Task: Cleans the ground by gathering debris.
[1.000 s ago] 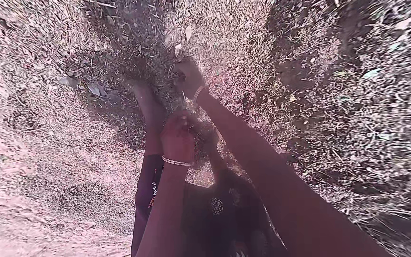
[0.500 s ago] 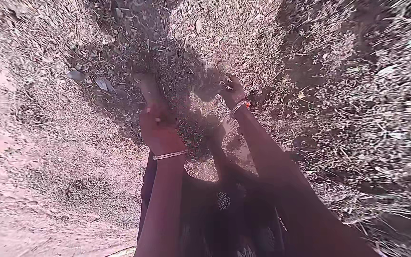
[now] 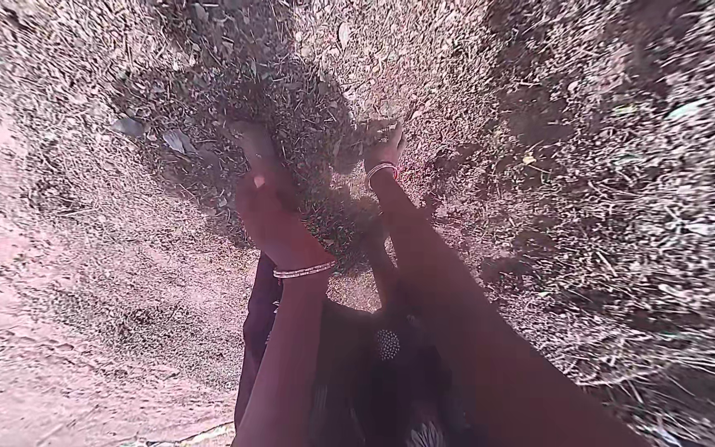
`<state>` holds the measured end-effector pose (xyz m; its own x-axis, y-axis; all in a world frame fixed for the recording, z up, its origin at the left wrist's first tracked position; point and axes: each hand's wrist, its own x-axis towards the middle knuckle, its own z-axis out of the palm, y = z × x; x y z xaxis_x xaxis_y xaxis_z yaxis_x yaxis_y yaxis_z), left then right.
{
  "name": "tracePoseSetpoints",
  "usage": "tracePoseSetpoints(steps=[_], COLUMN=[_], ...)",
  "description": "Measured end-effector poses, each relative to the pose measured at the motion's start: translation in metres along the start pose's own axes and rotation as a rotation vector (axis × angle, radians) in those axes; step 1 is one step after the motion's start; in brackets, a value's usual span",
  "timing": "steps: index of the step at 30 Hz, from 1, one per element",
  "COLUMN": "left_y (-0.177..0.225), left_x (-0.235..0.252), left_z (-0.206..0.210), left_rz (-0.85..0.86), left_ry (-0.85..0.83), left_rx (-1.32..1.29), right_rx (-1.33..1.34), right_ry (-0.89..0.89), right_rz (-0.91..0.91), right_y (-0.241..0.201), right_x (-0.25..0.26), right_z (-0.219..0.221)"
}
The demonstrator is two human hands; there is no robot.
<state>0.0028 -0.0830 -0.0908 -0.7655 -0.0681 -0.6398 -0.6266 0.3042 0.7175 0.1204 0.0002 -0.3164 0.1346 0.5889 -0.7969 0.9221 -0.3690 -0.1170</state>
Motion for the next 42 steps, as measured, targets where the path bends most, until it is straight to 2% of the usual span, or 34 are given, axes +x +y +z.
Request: tracePoseSetpoints(steps=[1, 3, 5, 6, 7, 9, 10, 11, 14, 16, 17, 19, 21, 23, 25, 27, 30, 31, 33, 36, 38, 42], left_y=[-0.001, -0.001, 0.007, 0.014, 0.023, 0.033, 0.036, 0.038, 0.046, 0.054, 0.061, 0.069, 0.059, 0.055, 0.053, 0.052, 0.059, 0.067, 0.073, 0.055, 0.059, 0.066], left_x=[-0.003, -0.003, -0.006, -0.014, -0.022, -0.029, -0.032, -0.036, -0.037, -0.034, -0.032, -0.027, -0.023, -0.020, -0.018, -0.015, -0.018, -0.019, -0.020, -0.016, -0.013, -0.012], left_z=[0.000, 0.000, -0.003, -0.001, 0.005, 0.026, 0.037, 0.045, 0.051, 0.053, 0.054, 0.058, 0.048, 0.044, 0.042, 0.042, 0.046, 0.051, 0.057, 0.045, 0.042, 0.038], left_rz=[0.100, 0.341, 0.479, 0.443, 0.289, -0.142, -0.311, -0.406, -0.475, -0.460, -0.468, -0.536, -0.562, -0.545, -0.513, -0.480, -0.481, -0.513, -0.540, -0.518, -0.560, -0.524], left_ry=[-0.064, -0.253, -0.543, -0.712, -0.906, -1.298, -1.433, -1.490, -1.442, -1.419, -1.414, -1.378, -1.322, -1.307, -1.306, -1.336, -1.353, -1.351, -1.355, -1.328, -1.165, -0.882], left_rx=[0.035, 0.183, 0.569, 0.822, 1.061, 1.490, 1.628, 1.714, 1.755, 1.761, 1.778, 1.807, 1.783, 1.802, 1.810, 1.822, 1.841, 1.840, 1.852, 1.867, 1.817, 1.667], right_rx=[0.024, 0.030, 0.038, 0.038, 0.049, 0.137, 0.202, 0.292, 0.594, 0.772, 0.874, 0.821, 0.644, 0.618, 0.645, 0.721, 0.865, 0.867, 0.841, 0.740, 0.737, 0.781], right_ry=[-0.113, -0.449, -0.656, -0.682, -0.645, -0.468, -0.384, -0.306, -0.089, -0.087, -0.099, -0.161, -0.347, -0.477, -0.532, -0.419, -0.170, -0.147, -0.195, -0.279, -0.405, -0.858], right_rz=[-0.134, -0.441, -0.561, -0.568, -0.551, -0.462, -0.367, -0.257, 0.052, 0.212, 0.220, 0.074, -0.166, -0.445, -0.589, -0.483, -0.090, 0.000, 0.031, -0.101, -0.274, -0.709], right_y=[0.009, 0.012, 0.001, -0.005, -0.006, 0.009, 0.017, 0.023, 0.013, -0.019, -0.043, -0.088, -0.111, -0.114, -0.108, -0.100, -0.092, -0.102, -0.147, -0.207, -0.222, -0.236], right_x=[-0.001, -0.009, -0.029, -0.042, -0.049, -0.041, -0.029, -0.014, 0.032, 0.042, 0.038, 0.022, -0.012, -0.033, -0.042, -0.035, 0.018, 0.033, 0.029, -0.020, -0.039, -0.107], right_z=[0.006, 0.011, 0.000, -0.013, -0.024, -0.029, -0.028, -0.028, -0.023, -0.017, -0.010, 0.005, -0.001, -0.009, -0.025, -0.034, -0.026, -0.020, -0.013, -0.014, -0.018, -0.043])
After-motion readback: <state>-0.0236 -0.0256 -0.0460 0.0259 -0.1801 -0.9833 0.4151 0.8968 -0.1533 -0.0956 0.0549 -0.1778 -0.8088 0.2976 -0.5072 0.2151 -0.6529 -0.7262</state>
